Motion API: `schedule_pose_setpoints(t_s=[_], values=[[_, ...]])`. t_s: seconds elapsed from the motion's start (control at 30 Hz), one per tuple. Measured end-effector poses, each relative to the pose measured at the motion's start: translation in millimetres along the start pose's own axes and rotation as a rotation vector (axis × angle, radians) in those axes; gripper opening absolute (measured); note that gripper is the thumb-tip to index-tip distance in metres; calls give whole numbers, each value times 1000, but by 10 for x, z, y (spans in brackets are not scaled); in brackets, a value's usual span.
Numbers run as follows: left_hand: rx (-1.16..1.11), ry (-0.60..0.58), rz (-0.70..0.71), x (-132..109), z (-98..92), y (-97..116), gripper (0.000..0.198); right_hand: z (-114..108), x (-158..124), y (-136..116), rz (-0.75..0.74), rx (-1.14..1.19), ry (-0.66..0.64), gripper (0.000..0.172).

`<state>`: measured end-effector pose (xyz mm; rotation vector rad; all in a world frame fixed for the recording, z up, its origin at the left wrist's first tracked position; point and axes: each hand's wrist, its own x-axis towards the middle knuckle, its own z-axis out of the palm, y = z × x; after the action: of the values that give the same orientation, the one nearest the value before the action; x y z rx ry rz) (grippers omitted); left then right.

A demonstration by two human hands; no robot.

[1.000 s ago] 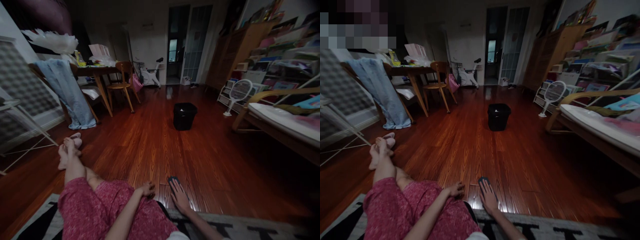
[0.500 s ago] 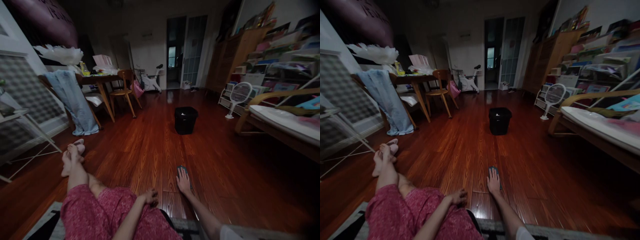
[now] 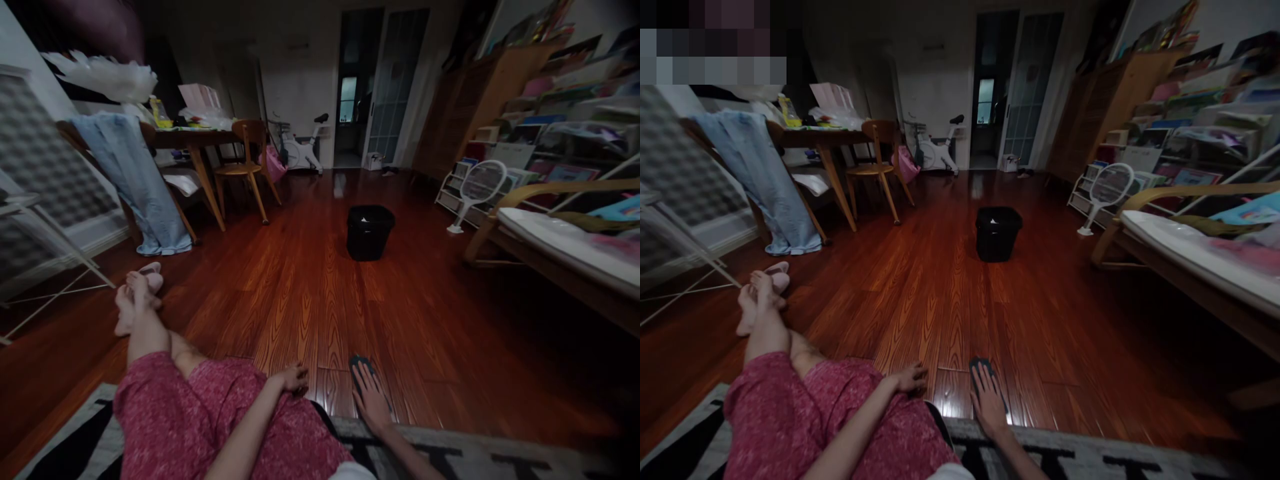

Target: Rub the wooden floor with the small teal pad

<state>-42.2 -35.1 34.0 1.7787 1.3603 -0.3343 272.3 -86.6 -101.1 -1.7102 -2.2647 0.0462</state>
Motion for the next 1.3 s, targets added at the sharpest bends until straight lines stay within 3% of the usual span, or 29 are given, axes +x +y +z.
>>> schedule_pose_setpoints(t_s=[0.13, 0.4, 0.5, 0.63, 0.93, 1.03, 1.13, 1.3], values=[[-1, 2, -1, 7, 6, -13, 75, -27, 72, 49, 30, -8, 6, 58], [10, 8, 1, 3, 7, 11, 70, -54, 1165, 127, 275, -37, 9, 61], [11, 12, -7, 5, -14, 19, 76, 43, 1369, 106, 349, -37, 56, 63], [10, 25, -2, 5, -39, 31, 81, 172, 1268, 99, 300, -13, 115, 66], [-13, 17, 12, 28, 23, 2, 73, 5, 192, 92, 104, -27, 10, 61], [-15, 12, 7, 27, 32, -10, 75, -29, 30, 119, 75, -32, -5, 59], [-8, 6, -5, 27, 28, -9, 77, -54, 139, 156, 94, -47, -2, 59], [6, -1, -22, 16, 13, 19, 73, -133, 768, 182, 218, -79, -17, 60]])
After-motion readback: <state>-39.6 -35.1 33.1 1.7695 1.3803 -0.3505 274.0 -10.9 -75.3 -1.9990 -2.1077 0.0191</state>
